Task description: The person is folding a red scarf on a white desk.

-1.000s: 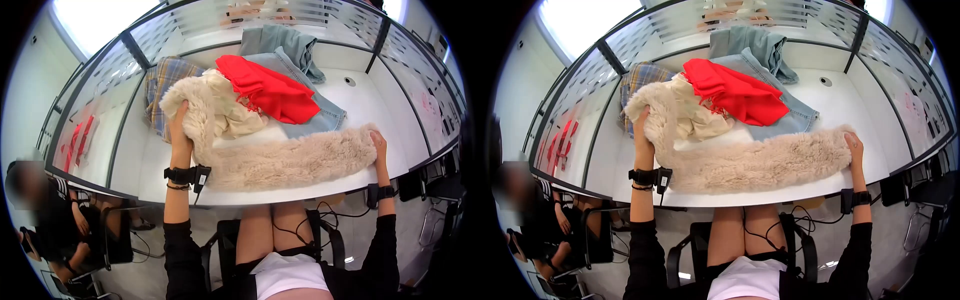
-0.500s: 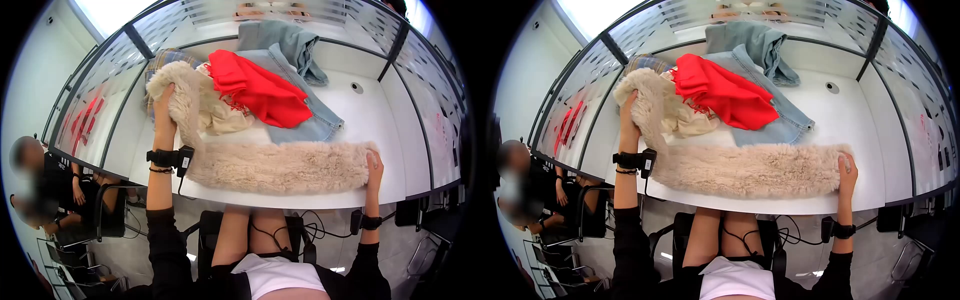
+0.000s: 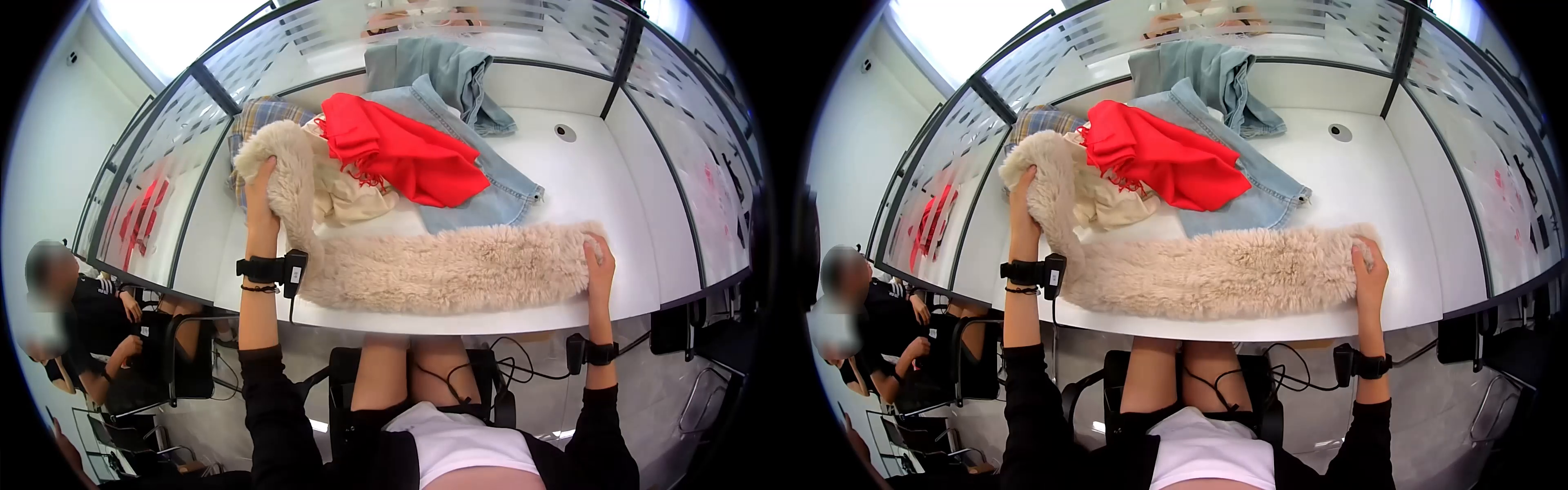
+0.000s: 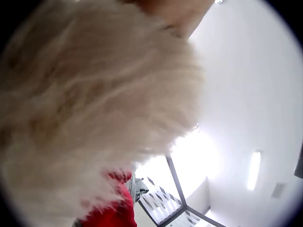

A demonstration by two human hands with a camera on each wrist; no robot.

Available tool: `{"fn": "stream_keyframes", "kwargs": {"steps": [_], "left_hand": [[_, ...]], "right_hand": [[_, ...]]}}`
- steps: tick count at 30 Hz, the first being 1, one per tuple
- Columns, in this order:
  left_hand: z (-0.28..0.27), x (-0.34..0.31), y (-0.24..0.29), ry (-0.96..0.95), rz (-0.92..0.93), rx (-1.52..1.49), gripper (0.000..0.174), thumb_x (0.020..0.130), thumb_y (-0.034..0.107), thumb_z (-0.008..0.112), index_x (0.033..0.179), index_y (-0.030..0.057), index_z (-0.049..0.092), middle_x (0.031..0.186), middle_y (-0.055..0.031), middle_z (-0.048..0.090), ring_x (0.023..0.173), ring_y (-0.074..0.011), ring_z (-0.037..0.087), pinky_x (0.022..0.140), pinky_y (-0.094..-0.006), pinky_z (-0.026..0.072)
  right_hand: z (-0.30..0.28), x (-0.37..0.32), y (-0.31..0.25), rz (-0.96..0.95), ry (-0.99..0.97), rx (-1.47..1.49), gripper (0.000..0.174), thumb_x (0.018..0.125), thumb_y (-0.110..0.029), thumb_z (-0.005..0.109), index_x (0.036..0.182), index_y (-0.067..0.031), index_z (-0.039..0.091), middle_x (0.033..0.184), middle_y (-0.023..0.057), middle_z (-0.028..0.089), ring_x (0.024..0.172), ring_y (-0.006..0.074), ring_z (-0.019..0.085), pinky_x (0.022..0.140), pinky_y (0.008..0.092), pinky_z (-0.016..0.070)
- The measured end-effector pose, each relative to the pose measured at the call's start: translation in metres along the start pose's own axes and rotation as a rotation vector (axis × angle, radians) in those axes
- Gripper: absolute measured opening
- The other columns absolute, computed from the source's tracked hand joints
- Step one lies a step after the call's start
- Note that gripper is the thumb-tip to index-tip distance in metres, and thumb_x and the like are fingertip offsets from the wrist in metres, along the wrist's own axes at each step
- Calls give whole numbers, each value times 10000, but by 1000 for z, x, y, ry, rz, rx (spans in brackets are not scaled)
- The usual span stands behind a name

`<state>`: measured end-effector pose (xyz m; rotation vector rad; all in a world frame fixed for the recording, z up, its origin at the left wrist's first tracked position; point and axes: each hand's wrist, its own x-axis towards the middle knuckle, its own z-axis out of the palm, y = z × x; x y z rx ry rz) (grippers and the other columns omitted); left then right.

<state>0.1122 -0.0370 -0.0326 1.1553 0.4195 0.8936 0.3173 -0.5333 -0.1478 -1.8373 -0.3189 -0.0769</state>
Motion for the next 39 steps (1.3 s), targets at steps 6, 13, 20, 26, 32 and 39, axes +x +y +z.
{"fn": "stream_keyframes", "kwargs": {"steps": [6, 13, 20, 26, 32, 39], "left_hand": [[-12, 4, 17, 51, 65, -16, 387, 830, 169, 611, 1152, -22, 512, 1067, -112, 588, 925, -213, 602, 781, -325, 501], [-62, 11, 86, 33, 362, -133, 369, 899, 272, 521, 1155, 7, 514, 1067, -123, 588, 925, -221, 607, 780, -342, 508], [-47, 67, 82, 77, 442, 49, 385, 859, 254, 602, 1085, -52, 543, 1018, -117, 606, 872, -204, 611, 738, -305, 504], [58, 63, 72, -155, 459, 51, 381, 833, 162, 631, 1151, -14, 514, 1074, -76, 584, 941, -174, 572, 793, -302, 465], [126, 39, 105, -277, 416, -53, 380, 844, 177, 627, 1166, 10, 511, 1053, -57, 590, 916, -167, 584, 763, -283, 484], [14, 50, 174, -194, 530, 33, 400, 848, 180, 616, 1178, -13, 498, 1096, -103, 578, 970, -195, 583, 804, -309, 498]], "right_hand": [[-1, 3, 6, -36, -45, 7, 274, 819, -147, 619, 1065, -30, 585, 981, 58, 605, 877, 124, 557, 778, 253, 447], [-5, -5, -48, 36, -117, 202, 362, 775, -64, 649, 1127, -54, 566, 1044, 55, 591, 926, 138, 563, 800, 258, 461], [9, 22, -82, -140, -170, 167, 368, 763, -66, 658, 1122, -64, 577, 1031, 51, 604, 940, 135, 564, 820, 252, 451], [2, 49, -111, -293, -104, 81, 348, 776, -75, 656, 1116, -65, 583, 1034, 40, 602, 932, 124, 559, 826, 247, 442], [-10, 28, -119, -219, -91, 221, 361, 751, -67, 685, 1102, -84, 603, 992, 45, 616, 887, 118, 576, 768, 243, 468], [11, -3, -123, -93, -263, 383, 351, 761, -28, 651, 1099, -70, 564, 985, 65, 603, 857, 131, 591, 739, 246, 490]]}}
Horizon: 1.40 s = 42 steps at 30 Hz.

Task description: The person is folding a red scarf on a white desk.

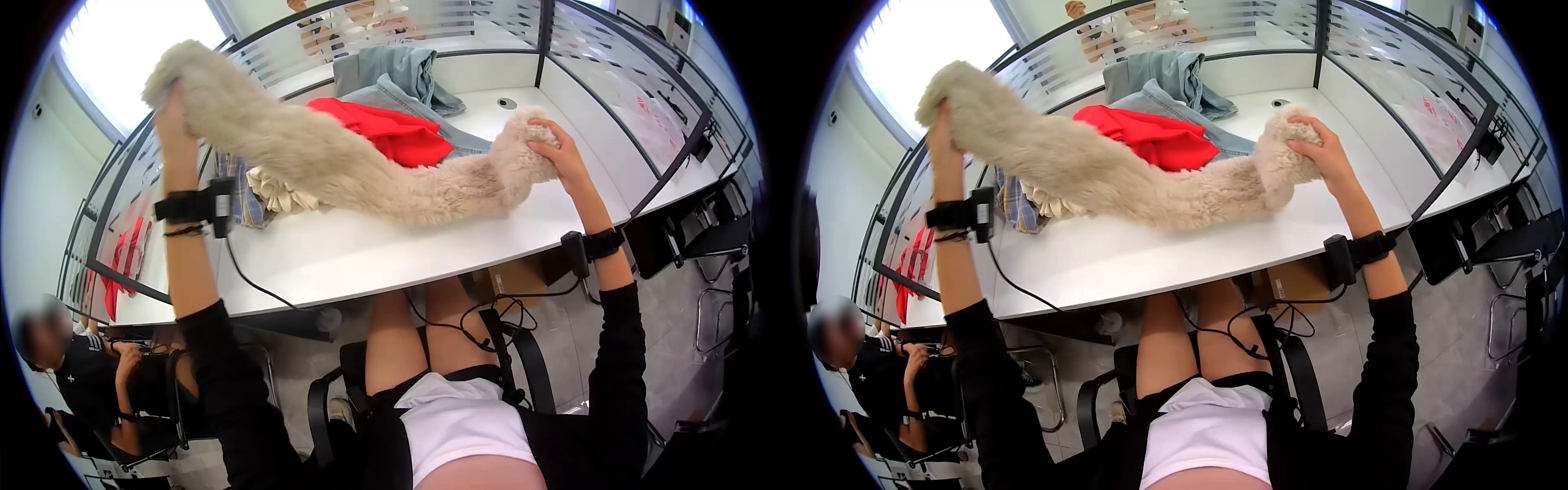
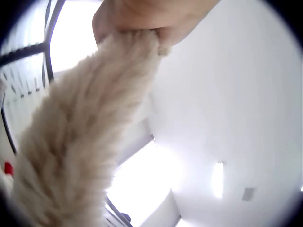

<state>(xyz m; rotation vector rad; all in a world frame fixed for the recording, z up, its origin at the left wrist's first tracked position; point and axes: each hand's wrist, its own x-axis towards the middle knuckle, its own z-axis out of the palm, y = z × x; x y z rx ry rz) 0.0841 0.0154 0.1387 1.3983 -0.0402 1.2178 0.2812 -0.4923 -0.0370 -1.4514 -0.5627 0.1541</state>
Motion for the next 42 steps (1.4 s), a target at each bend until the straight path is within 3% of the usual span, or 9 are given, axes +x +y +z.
{"fn": "stream_keyframes", "kwargs": {"steps": [3, 6, 9, 12, 16, 21, 32, 37, 42], "left_hand": [[-66, 19, 42, 64, 121, 140, 411, 858, 234, 599, 1160, -29, 506, 1092, -124, 576, 987, -198, 579, 795, -303, 501], [-34, 2, 97, 285, 163, 164, 419, 872, 284, 574, 1141, -32, 520, 1043, -122, 596, 925, -179, 598, 721, -280, 510], [6, -27, 100, 208, 218, 629, 387, 890, 304, 540, 1097, -23, 550, 951, -110, 625, 806, -165, 615, 625, -265, 505], [34, -82, 38, -224, 309, 1255, 287, 898, 267, 510, 1014, 15, 587, 811, -101, 625, 705, -156, 600, 589, -282, 481], [134, -230, -69, -456, 206, 700, 374, 761, 28, 582, 1124, 15, 495, 868, -127, 599, 817, -263, 591, 730, -336, 472], [184, -340, -113, -671, 103, 738, 591, 618, -79, 616, 1174, 35, 450, 1111, -177, 444, 989, -351, 497, 806, -398, 457], [222, -351, -121, -671, 259, 742, 591, 669, 114, 685, 1200, 23, 442, 1220, -246, 367, 1174, -422, 345, 997, -459, 308], [164, -321, -90, -764, 168, 746, 587, 711, 256, 711, 1192, 19, 471, 1297, -213, 370, 1229, -392, 318, 1020, -449, 283], [25, -282, -101, -242, 10, 1037, 475, 777, 213, 649, 1170, 10, 477, 1203, -220, 459, 1168, -366, 398, 971, -440, 325]], "right_hand": [[21, 4, -17, 37, -94, 161, 356, 771, -15, 634, 1107, -73, 535, 984, 68, 592, 863, 133, 594, 732, 249, 500], [48, -1, -42, -27, -141, 241, 295, 778, -16, 626, 1045, -94, 526, 965, 55, 585, 859, 127, 593, 703, 246, 508], [58, -5, -27, -1, -194, 114, 229, 795, -75, 623, 999, -117, 531, 944, 36, 576, 844, 114, 578, 682, 242, 494], [66, -16, 37, 153, -254, -16, 275, 857, -164, 573, 1106, -52, 539, 994, 40, 581, 882, 117, 563, 770, 252, 468], [73, -37, 66, 409, -285, 210, 439, 931, -377, 456, 1146, -1, 525, 1044, 56, 587, 925, 120, 555, 805, 262, 454], [62, -46, 71, 554, -191, 152, 599, 927, -514, 364, 1178, 11, 506, 1063, 48, 581, 941, 109, 545, 797, 263, 444], [49, -47, 54, 271, -134, -326, 367, 818, -348, 617, 848, 18, 635, 762, 21, 602, 719, 81, 525, 654, 232, 417], [40, -49, 78, 277, -110, -487, 318, 714, -230, 668, 881, 38, 630, 808, 66, 620, 726, 125, 552, 671, 253, 434], [44, -50, 76, 375, 1, -376, 332, 700, -198, 609, 922, 50, 601, 811, 93, 606, 725, 144, 546, 644, 273, 441]]}}
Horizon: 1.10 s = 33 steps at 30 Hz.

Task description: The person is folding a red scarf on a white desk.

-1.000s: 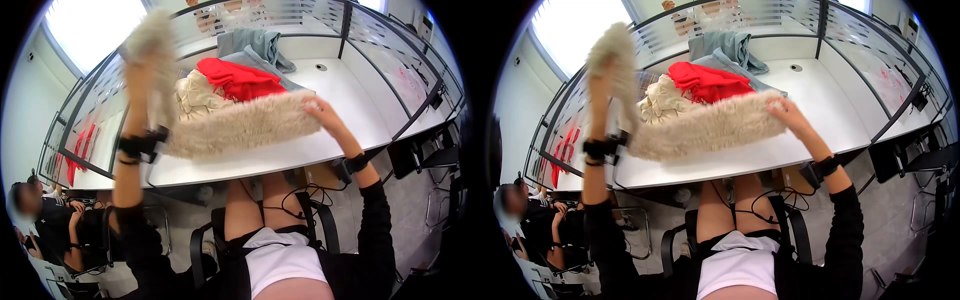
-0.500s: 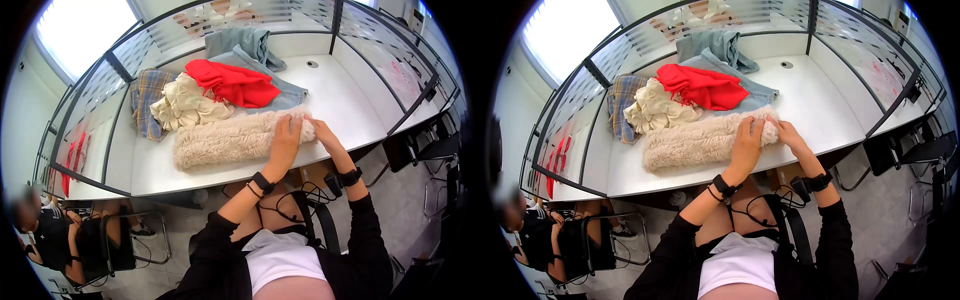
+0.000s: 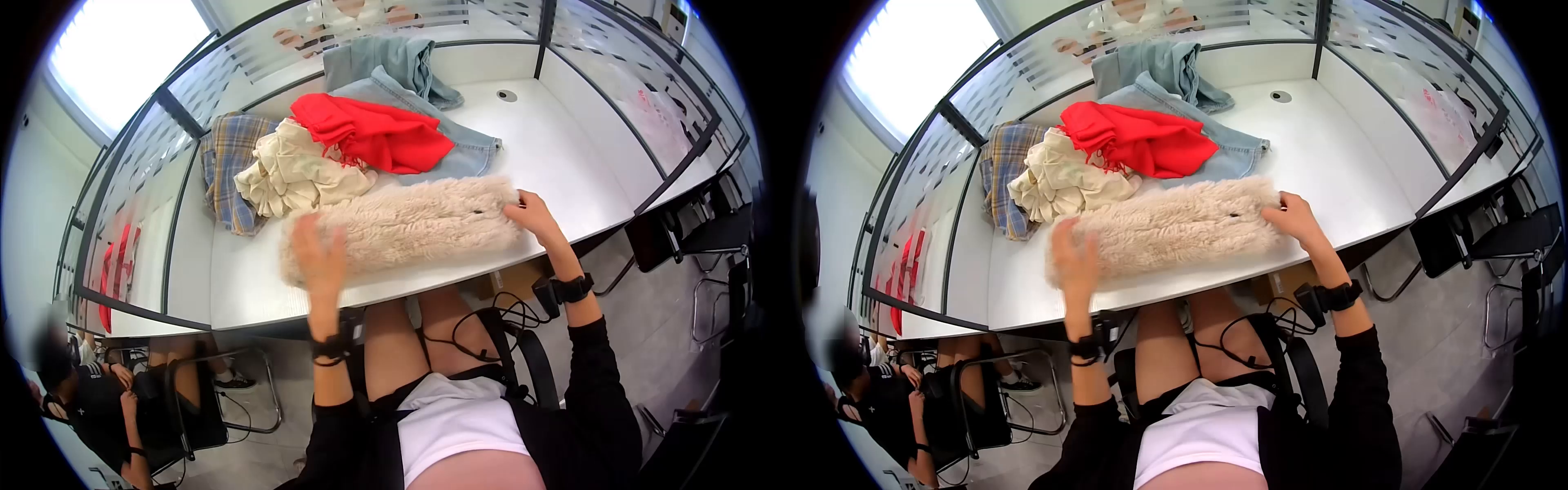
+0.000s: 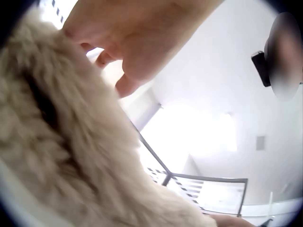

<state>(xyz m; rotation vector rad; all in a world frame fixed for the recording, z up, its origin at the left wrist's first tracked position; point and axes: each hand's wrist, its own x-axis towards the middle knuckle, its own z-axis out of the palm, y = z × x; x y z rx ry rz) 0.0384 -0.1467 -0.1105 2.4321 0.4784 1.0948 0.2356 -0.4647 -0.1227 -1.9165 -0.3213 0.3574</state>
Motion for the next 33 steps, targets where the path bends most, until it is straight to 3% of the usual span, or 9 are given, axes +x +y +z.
{"fn": "stream_keyframes", "kwargs": {"steps": [6, 14, 17, 19, 21, 25, 29, 31, 33], "left_hand": [[-46, -7, -42, -104, -711, -119, 535, 783, 270, 675, 1162, -46, 468, 1101, -205, 558, 1008, -295, 542, 857, -346, 416], [-56, 9, -81, -374, -686, -733, 408, 747, 101, 647, 1109, -52, 537, 1008, -95, 610, 900, -179, 576, 793, -295, 444], [-82, 17, -66, -294, -475, -787, 291, 747, 74, 629, 1018, -23, 581, 1024, -96, 595, 926, -176, 565, 784, -286, 444], [-88, 12, -66, -206, -360, -797, 221, 739, 60, 623, 949, 1, 595, 1083, -104, 563, 968, -180, 550, 796, -284, 439], [-86, 10, -86, -94, -288, -770, 168, 722, 51, 627, 884, 21, 594, 1162, -113, 518, 1017, -186, 530, 825, -285, 428], [-89, -8, -99, -384, -133, -393, 116, 735, 11, 583, 845, 47, 585, 1240, -137, 458, 1092, -226, 490, 936, -319, 369], [-102, -23, -130, -390, -273, -428, 130, 764, 9, 583, 889, 36, 602, 1217, -132, 485, 1082, -225, 499, 917, -298, 387], [-107, -19, -122, -326, -552, -559, 187, 828, 76, 571, 1006, 22, 564, 1232, -115, 471, 1088, -215, 489, 901, -292, 399], [-111, -7, -81, -246, -706, -534, 241, 848, 118, 571, 1064, 18, 532, 1237, -110, 465, 1085, -208, 487, 894, -299, 406]], "right_hand": [[-4, 8, 5, 38, 5, 6, 458, 700, -182, 601, 1077, 69, 536, 895, 125, 602, 787, 158, 560, 692, 275, 454], [-8, 10, -9, -96, -202, 185, 443, 688, -70, 688, 1092, 22, 532, 969, 77, 598, 868, 142, 571, 797, 257, 446], [-12, -6, -50, -507, -165, 91, 375, 668, 14, 675, 1024, -9, 561, 966, 34, 586, 903, 131, 550, 822, 250, 431], [-15, -1, -62, -992, -46, -136, 362, 588, 16, 712, 911, -54, 564, 977, 48, 573, 997, 227, 522, 874, 310, 414], [-15, -5, -65, -1115, 2, -408, 337, 552, 32, 691, 841, -58, 542, 986, 59, 551, 1009, 275, 507, 876, 336, 412], [2, -12, -44, -1095, -140, -689, 299, 557, 63, 637, 802, -51, 510, 993, 60, 528, 1013, 279, 498, 848, 341, 417], [-12, -14, -37, -925, -297, -661, 252, 597, 63, 598, 805, -53, 513, 1026, 60, 514, 987, 273, 505, 826, 328, 424], [-21, -18, -49, -812, -336, -565, 226, 622, 37, 606, 809, -57, 520, 1044, 57, 515, 975, 269, 508, 823, 330, 427], [-18, -15, -48, -745, -251, -528, 345, 643, -59, 663, 967, -85, 548, 1187, 97, 458, 1064, 301, 482, 875, 353, 420]]}}
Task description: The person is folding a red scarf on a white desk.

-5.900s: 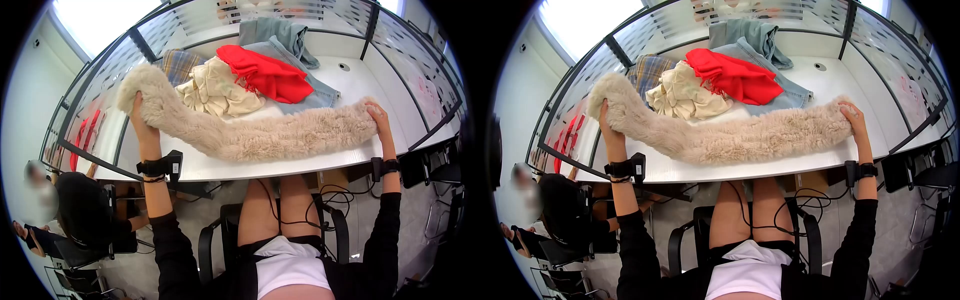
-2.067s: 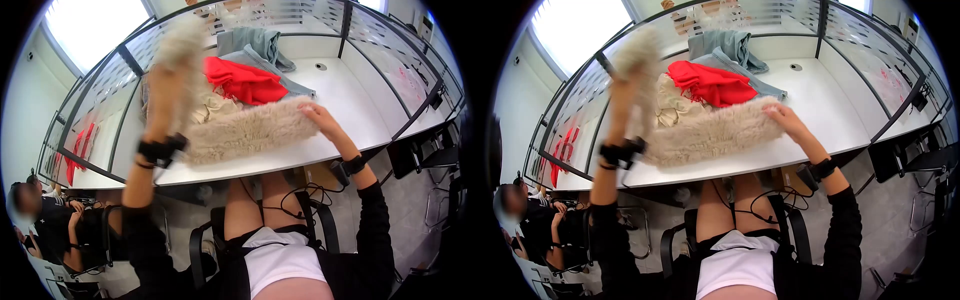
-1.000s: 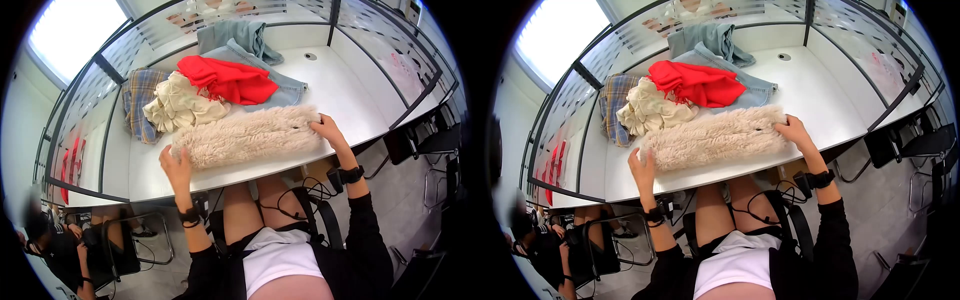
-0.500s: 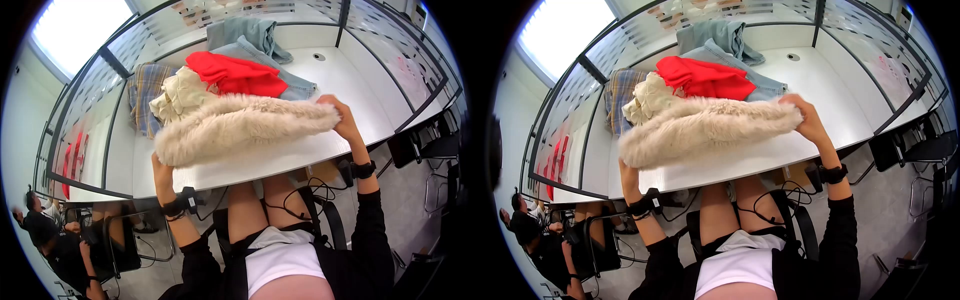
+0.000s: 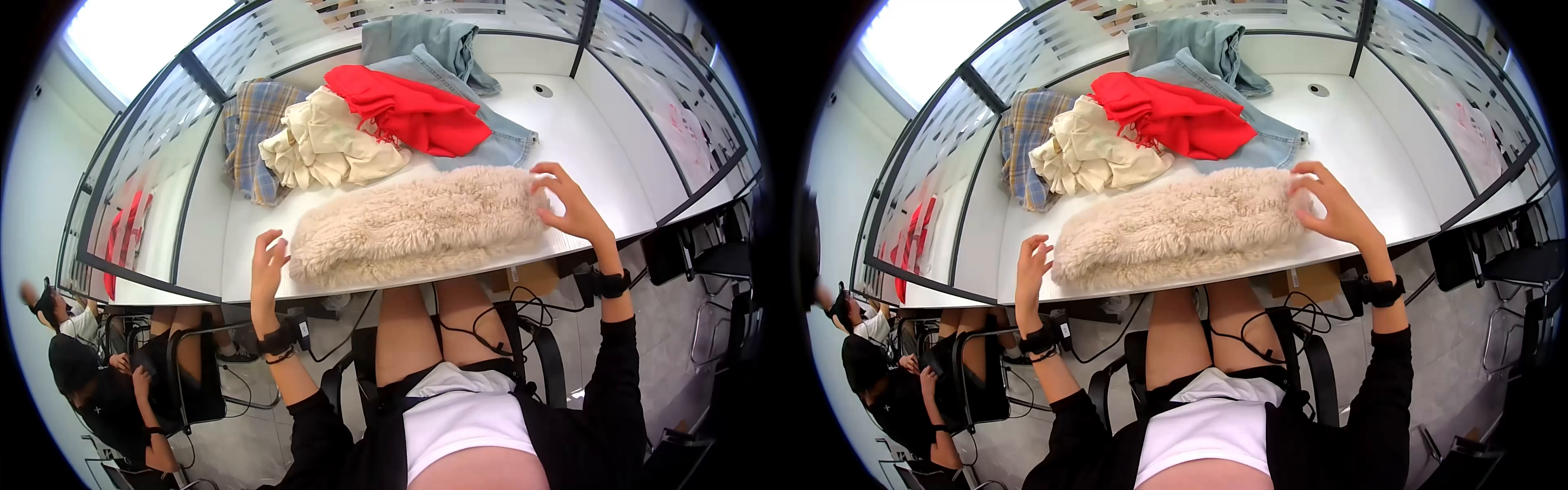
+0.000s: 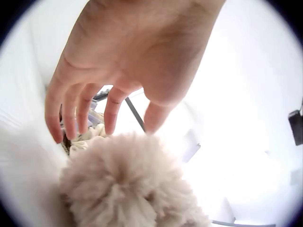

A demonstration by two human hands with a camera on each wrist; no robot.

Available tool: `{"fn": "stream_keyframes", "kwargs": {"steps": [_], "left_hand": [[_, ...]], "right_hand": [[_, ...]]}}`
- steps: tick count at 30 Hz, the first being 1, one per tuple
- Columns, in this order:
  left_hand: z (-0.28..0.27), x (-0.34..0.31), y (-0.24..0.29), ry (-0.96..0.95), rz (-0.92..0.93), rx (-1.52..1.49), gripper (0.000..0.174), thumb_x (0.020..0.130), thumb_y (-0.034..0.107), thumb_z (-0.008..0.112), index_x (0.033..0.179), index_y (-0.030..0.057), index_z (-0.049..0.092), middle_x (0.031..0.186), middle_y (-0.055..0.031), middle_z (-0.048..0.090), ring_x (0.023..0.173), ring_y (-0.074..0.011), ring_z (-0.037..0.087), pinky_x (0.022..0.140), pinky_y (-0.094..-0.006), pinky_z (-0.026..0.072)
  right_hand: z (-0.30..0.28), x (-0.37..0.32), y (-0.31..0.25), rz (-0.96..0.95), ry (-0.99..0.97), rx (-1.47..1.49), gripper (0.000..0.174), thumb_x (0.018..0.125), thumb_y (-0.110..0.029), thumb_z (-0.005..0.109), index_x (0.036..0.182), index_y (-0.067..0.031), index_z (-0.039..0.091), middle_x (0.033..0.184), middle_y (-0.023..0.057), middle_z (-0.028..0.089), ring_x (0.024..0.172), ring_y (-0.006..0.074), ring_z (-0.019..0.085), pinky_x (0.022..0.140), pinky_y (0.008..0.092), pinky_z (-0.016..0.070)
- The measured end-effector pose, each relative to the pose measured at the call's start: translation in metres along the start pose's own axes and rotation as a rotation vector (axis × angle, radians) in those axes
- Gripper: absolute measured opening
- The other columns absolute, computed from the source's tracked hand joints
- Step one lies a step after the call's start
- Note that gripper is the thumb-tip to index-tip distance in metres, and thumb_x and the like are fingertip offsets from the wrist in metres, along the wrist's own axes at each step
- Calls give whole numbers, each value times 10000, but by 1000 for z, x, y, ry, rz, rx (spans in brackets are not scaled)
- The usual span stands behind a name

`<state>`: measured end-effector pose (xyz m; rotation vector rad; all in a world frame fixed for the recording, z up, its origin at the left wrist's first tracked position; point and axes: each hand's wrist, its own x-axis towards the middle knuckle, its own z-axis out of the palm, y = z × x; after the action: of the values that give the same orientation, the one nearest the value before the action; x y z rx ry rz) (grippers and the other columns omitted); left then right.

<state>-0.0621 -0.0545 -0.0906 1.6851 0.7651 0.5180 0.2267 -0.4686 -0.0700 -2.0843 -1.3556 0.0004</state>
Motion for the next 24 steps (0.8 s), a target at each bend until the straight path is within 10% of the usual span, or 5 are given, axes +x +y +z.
{"fn": "stream_keyframes", "kwargs": {"steps": [4, 14, 22, 24], "left_hand": [[33, -23, 34, -89, 713, 730, 346, 744, 77, 644, 1066, 37, 524, 1232, -124, 469, 1064, -294, 524, 884, -361, 434], [48, -30, 19, 258, 791, 581, 301, 591, -90, 559, 863, 29, 512, 1161, -129, 509, 1056, -344, 499, 887, -366, 408], [22, -56, -18, -147, 480, 650, 456, 776, 118, 646, 1197, 88, 472, 1288, -212, 393, 1206, -350, 388, 980, -394, 339], [22, -52, -27, -54, 321, 250, 518, 822, 217, 627, 1263, 53, 412, 1275, -211, 411, 1163, -295, 427, 953, -364, 357]], "right_hand": [[14, 14, -19, 66, -23, 11, 619, 593, -119, 727, 1169, -115, 502, 1316, 147, 355, 1178, 349, 412, 954, 386, 387], [29, 13, -34, -72, 257, -149, 436, 549, 57, 671, 942, -26, 503, 1170, 130, 452, 1112, 331, 450, 893, 363, 426], [32, -12, -34, -78, -30, -297, 535, 553, -166, 763, 997, -29, 499, 1282, 162, 374, 1239, 368, 320, 1015, 422, 299], [26, -8, -45, -94, 9, -380, 532, 577, -192, 758, 1021, -34, 511, 1265, 165, 389, 1224, 368, 334, 1002, 428, 309]]}}
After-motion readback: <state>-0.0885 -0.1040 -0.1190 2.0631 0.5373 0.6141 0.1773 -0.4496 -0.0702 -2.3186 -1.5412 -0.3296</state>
